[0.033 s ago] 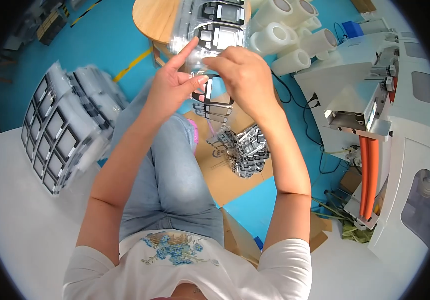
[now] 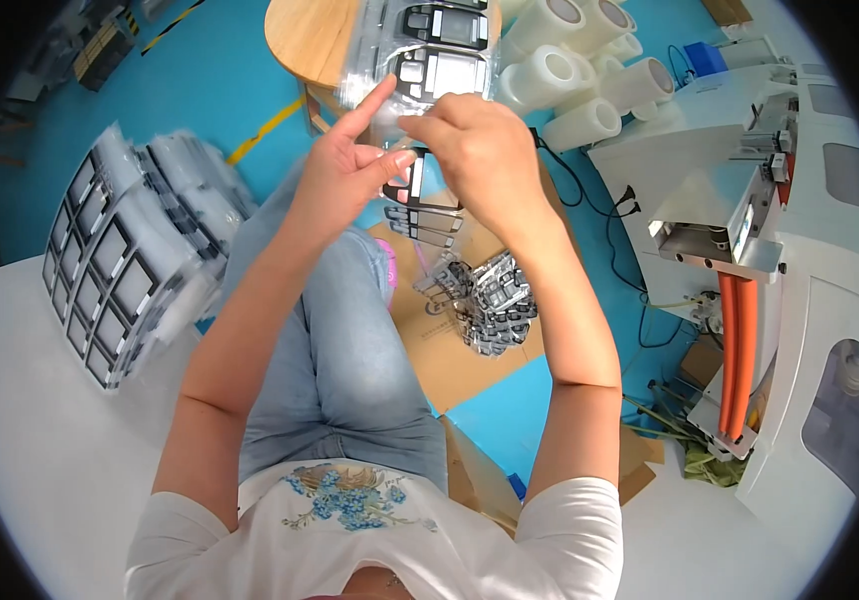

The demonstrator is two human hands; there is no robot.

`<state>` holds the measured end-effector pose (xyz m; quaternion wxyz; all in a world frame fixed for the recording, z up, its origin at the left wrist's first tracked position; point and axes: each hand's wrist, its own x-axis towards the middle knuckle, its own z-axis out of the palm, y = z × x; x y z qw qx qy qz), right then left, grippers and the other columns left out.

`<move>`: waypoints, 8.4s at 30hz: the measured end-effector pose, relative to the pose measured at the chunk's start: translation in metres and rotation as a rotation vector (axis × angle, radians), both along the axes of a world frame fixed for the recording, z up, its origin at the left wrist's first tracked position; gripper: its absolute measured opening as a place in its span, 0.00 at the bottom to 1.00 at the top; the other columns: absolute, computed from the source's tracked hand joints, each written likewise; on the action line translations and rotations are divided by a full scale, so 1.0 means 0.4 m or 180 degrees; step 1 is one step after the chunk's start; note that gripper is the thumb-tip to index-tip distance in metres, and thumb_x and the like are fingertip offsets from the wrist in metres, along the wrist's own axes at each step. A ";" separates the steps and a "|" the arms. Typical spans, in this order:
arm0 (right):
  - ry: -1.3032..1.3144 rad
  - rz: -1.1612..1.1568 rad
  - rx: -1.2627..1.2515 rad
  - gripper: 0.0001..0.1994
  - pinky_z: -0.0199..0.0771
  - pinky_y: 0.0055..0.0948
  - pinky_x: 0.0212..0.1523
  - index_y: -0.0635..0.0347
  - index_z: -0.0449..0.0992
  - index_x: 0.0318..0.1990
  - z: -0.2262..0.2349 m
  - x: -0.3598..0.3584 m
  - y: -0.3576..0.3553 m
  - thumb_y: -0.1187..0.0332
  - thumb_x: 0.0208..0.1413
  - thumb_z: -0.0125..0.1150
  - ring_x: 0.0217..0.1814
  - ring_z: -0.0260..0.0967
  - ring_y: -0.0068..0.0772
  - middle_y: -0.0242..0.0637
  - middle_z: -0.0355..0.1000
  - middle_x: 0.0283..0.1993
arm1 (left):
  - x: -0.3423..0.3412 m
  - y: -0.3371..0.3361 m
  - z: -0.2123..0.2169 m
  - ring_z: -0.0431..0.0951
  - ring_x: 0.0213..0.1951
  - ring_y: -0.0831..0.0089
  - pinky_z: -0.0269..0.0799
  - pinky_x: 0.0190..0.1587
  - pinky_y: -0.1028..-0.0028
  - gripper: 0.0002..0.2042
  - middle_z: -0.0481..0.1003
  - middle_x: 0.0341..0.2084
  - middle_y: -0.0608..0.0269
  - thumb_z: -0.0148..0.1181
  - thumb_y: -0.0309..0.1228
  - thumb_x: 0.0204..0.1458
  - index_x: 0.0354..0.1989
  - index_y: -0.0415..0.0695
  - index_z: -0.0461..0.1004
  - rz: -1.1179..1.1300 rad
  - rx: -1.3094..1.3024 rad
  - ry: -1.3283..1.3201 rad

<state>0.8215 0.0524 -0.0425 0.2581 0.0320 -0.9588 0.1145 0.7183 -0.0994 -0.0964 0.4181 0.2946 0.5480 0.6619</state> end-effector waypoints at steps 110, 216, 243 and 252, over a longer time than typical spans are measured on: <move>-0.0555 -0.1550 -0.2611 0.17 0.59 0.18 0.27 0.61 0.70 0.50 -0.001 0.270 -0.048 0.70 0.56 0.66 0.27 0.54 0.15 0.27 0.67 0.31 | 0.038 -0.024 0.029 0.80 0.34 0.81 0.75 0.43 0.78 0.38 0.82 0.30 0.59 0.60 0.19 0.54 0.72 0.44 0.49 0.0144 0.0029 -0.0003; 0.0470 -0.1395 -0.1936 0.23 0.65 0.22 0.34 0.62 0.76 0.45 0.029 -0.165 0.292 0.53 0.50 0.72 0.31 0.62 0.19 0.24 0.71 0.34 | 0.091 0.019 0.015 0.67 0.20 0.86 0.63 0.25 0.81 0.35 0.71 0.16 0.69 0.62 0.23 0.54 0.70 0.50 0.55 0.0707 0.0229 0.0041; -0.0463 -0.1839 -0.0350 0.06 0.68 0.32 0.33 0.63 0.71 0.38 0.062 0.200 0.005 0.75 0.52 0.57 0.31 0.69 0.36 0.40 0.70 0.29 | -0.006 -0.023 0.050 0.76 0.27 0.84 0.70 0.36 0.81 0.41 0.79 0.22 0.63 0.60 0.22 0.55 0.74 0.45 0.42 -0.0209 -0.0332 0.0660; -0.0572 -0.1558 -0.3833 0.09 0.52 0.21 0.24 0.63 0.76 0.30 -0.113 0.355 -0.170 0.68 0.54 0.69 0.25 0.52 0.13 0.22 0.60 0.20 | 0.069 0.006 0.115 0.79 0.32 0.82 0.74 0.39 0.79 0.19 0.81 0.28 0.60 0.61 0.26 0.57 0.55 0.34 0.70 0.0157 -0.0099 0.0498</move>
